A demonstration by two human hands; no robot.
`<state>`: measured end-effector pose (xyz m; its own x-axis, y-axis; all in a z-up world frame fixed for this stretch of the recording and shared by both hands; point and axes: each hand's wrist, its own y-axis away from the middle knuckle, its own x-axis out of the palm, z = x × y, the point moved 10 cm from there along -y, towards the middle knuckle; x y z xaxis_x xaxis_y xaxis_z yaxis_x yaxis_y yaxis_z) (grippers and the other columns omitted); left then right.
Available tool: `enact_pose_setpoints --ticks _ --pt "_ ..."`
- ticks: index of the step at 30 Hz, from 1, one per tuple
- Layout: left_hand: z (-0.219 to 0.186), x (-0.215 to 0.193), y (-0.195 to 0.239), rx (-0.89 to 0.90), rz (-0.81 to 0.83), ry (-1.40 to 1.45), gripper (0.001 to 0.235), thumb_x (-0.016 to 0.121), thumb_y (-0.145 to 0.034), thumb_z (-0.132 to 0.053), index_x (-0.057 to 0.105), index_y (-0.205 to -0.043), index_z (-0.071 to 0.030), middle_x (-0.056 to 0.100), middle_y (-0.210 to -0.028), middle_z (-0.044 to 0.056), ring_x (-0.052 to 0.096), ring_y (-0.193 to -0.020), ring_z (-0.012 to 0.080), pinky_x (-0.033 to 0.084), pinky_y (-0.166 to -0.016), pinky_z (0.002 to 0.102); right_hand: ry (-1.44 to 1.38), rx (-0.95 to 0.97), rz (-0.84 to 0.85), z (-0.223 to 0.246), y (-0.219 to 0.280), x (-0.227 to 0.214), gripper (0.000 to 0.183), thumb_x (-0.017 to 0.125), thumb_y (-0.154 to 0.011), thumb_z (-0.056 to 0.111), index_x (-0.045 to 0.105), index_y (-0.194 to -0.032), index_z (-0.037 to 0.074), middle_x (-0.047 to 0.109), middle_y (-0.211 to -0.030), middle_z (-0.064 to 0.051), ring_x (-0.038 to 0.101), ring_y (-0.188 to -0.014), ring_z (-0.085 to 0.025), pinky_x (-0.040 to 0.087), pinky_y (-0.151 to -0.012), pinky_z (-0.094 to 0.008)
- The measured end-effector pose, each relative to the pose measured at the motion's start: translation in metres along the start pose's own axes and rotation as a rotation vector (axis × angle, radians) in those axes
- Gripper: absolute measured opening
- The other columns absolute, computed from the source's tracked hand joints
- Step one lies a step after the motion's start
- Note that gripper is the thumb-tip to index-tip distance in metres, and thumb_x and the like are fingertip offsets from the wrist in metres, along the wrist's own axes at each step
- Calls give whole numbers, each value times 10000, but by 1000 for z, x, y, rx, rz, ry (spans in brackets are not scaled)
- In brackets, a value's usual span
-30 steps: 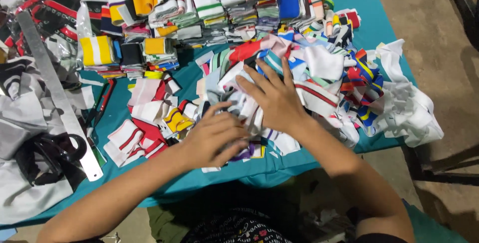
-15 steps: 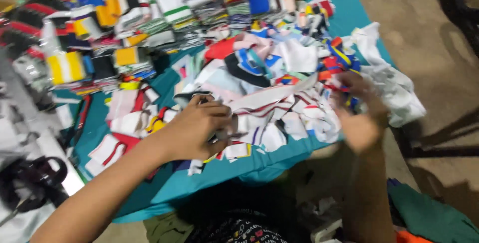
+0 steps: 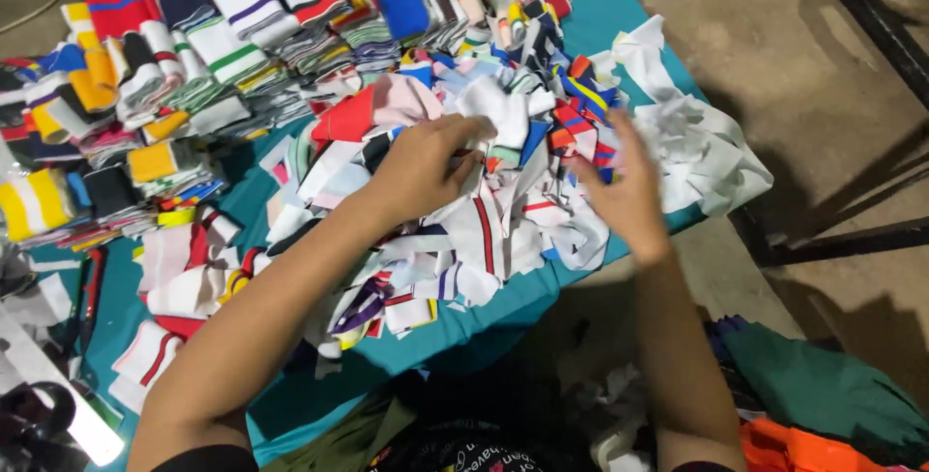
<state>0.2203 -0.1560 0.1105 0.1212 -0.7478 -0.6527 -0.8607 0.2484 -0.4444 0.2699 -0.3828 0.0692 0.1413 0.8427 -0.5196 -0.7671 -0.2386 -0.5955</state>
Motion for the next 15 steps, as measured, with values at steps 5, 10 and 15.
enact_pose_setpoints --ticks 5,10,15 --pt "-13 -5 -11 -22 4 89 198 666 -891 -46 708 -1084 -54 715 -922 179 704 -890 464 570 -785 509 -61 130 106 -3 10 44 791 898 -747 139 565 -1457 36 632 -1353 -249 584 -1273 -456 434 -1099 -527" --pt "-9 -17 4 -148 -13 160 213 725 -875 -159 762 -1084 -172 639 -661 103 692 -686 359 565 -662 408 11 137 248 18 8 37 714 814 -792 148 568 -1456 55 654 -1323 -244 609 -1226 -451 478 -1028 -549" --pt "-17 -32 26 -263 24 346 158 693 -879 -165 780 -1011 -158 667 -611 88 651 -568 260 546 -606 360 16 -28 -142 90 3 -31 362 704 -859 -69 738 -1194 65 712 -1187 -130 661 -1229 -365 477 -1096 -437"
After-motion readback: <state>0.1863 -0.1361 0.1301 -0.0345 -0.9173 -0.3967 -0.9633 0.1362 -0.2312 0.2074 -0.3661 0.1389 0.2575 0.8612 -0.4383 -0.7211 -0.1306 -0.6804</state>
